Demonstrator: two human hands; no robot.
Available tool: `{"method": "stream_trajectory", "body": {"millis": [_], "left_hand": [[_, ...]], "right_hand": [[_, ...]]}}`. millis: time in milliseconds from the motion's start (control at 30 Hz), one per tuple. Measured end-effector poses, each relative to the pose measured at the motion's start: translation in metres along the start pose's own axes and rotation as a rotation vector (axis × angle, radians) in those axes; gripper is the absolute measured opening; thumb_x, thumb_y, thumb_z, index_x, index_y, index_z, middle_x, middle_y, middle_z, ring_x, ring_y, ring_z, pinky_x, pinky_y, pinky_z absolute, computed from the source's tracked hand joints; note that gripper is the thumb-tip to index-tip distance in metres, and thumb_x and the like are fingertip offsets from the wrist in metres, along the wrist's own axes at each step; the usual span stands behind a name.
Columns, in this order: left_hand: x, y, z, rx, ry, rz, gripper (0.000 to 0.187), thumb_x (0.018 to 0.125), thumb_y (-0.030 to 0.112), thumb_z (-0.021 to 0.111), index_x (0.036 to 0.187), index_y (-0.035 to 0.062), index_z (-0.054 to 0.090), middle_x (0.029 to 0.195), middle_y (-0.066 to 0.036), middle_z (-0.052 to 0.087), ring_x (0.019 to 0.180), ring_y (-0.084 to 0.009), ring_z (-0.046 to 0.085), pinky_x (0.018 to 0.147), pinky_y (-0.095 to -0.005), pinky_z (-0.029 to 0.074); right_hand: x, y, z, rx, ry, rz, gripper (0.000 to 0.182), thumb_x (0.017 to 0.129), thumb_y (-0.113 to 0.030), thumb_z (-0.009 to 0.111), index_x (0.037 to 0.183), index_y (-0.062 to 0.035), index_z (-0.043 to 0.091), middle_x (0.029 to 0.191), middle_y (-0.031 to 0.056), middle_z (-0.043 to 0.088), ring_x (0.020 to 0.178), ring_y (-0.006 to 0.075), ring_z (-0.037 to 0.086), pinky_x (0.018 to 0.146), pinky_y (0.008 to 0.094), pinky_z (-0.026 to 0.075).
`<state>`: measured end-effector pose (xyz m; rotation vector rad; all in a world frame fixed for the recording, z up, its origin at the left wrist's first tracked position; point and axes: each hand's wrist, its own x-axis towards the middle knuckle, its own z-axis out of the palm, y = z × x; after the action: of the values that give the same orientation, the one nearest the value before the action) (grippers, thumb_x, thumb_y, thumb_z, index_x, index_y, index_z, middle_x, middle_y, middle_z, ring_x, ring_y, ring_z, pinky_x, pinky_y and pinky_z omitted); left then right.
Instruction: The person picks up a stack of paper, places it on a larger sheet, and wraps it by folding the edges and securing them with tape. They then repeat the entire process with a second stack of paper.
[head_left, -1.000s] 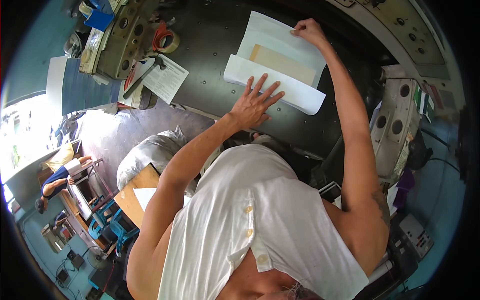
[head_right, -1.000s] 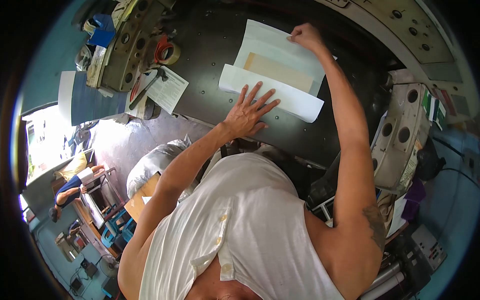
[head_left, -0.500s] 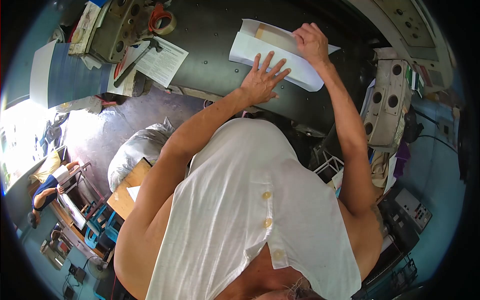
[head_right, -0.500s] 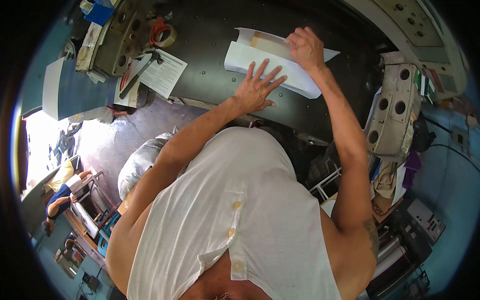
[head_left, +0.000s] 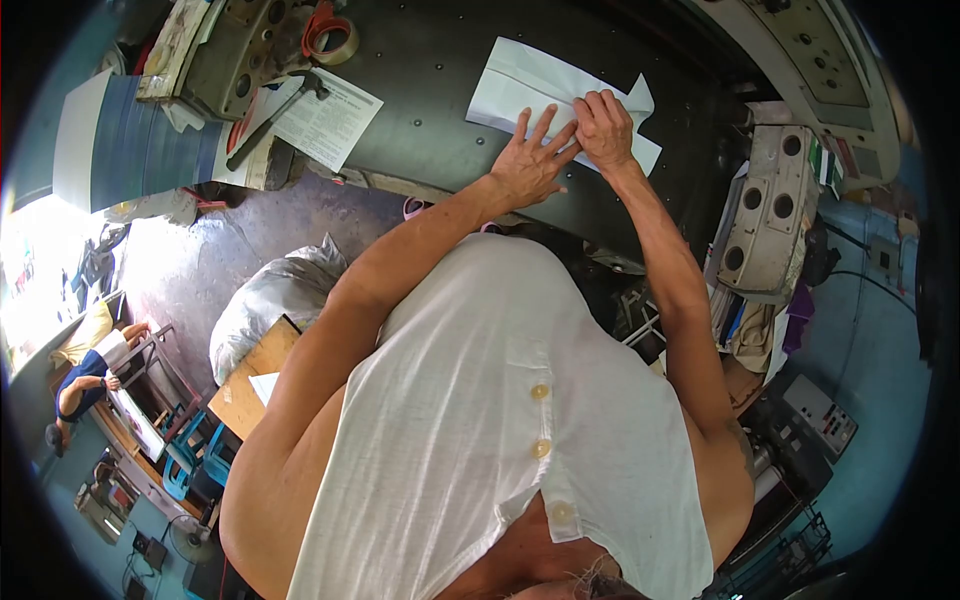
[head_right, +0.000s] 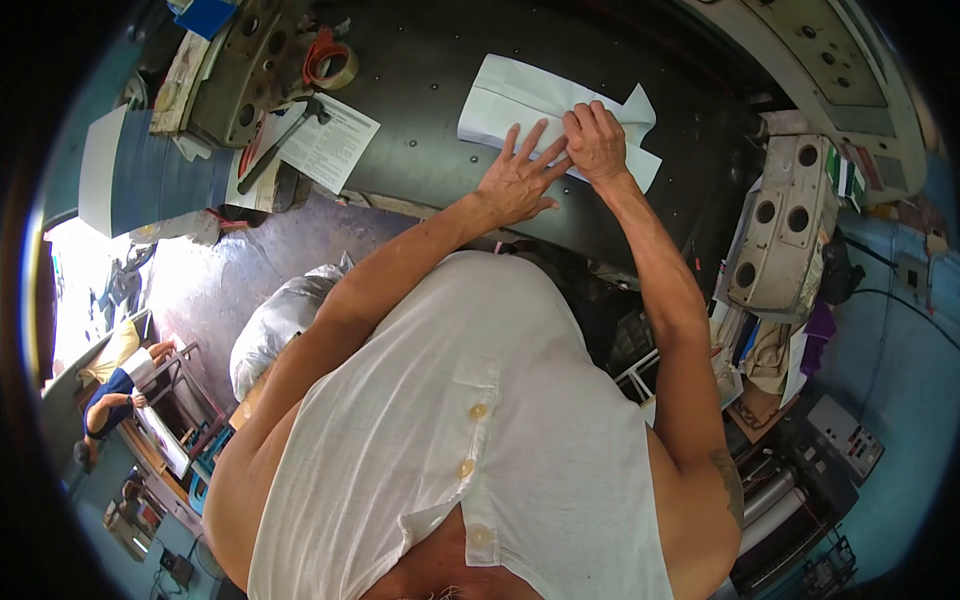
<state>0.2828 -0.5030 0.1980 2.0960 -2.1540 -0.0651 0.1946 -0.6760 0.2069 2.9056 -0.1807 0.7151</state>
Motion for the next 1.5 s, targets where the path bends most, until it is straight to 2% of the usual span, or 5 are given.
{"method": "stream_trajectory", "body": {"millis": [667,867,1133,1267,1500], "left_hand": [[0.035,-0.044,0.008,-0.091,0.111,-0.098,0.054,0.079,0.004,0.064,0.132,0.0101,0.058,0.155,-0.008,0.043,0.145,-0.0303,0.037,0.116,-0.0526,0.032],[0.034,-0.048,0.0,-0.122,0.06,-0.081,0.04,0.089,0.004,0.054,0.128,0.0109,0.056,0.155,-0.009,0.044,0.147,-0.0297,0.036,0.117,-0.0551,0.031],[0.034,-0.049,-0.001,-0.125,0.048,-0.078,0.043,0.087,0.002,0.057,0.129,0.0112,0.056,0.155,-0.008,0.044,0.147,-0.0285,0.036,0.118,-0.0534,0.032],[0.034,-0.05,-0.002,-0.125,0.054,-0.086,0.046,0.087,0.002,0.058,0.131,0.0116,0.056,0.156,-0.007,0.044,0.147,-0.0277,0.036,0.118,-0.0521,0.032],[0.032,-0.047,-0.007,-0.101,0.023,-0.116,0.056,0.082,0.0,0.063,0.136,0.0135,0.057,0.158,-0.002,0.041,0.148,-0.0239,0.034,0.121,-0.0481,0.031]], "right_hand": [[-0.004,0.001,-0.02,0.03,-0.348,0.042,0.018,0.081,-0.007,0.058,0.092,-0.0002,0.071,0.1,0.0097,0.064,0.103,0.0282,0.062,0.108,0.0458,0.041],[0.006,0.094,-0.046,0.101,-0.537,0.194,0.078,0.06,0.002,0.07,0.137,-0.0117,0.058,0.144,0.009,0.052,0.14,0.0297,0.04,0.118,0.0514,0.03],[0.009,0.141,-0.054,0.141,-0.719,0.076,0.023,0.069,-0.002,0.068,0.092,-0.0053,0.066,0.096,0.007,0.066,0.098,0.0305,0.059,0.086,0.0452,0.047],[-0.037,0.121,-0.043,0.022,-0.139,-0.036,0.014,0.072,-0.005,0.066,0.085,-0.0067,0.062,0.084,0.0057,0.059,0.086,0.0254,0.061,0.069,0.039,0.052],[-0.082,0.108,-0.044,-0.079,-0.104,-0.14,0.011,0.075,-0.004,0.064,0.084,-0.0086,0.061,0.081,0.0041,0.058,0.079,0.0219,0.062,0.067,0.0335,0.054]]}}
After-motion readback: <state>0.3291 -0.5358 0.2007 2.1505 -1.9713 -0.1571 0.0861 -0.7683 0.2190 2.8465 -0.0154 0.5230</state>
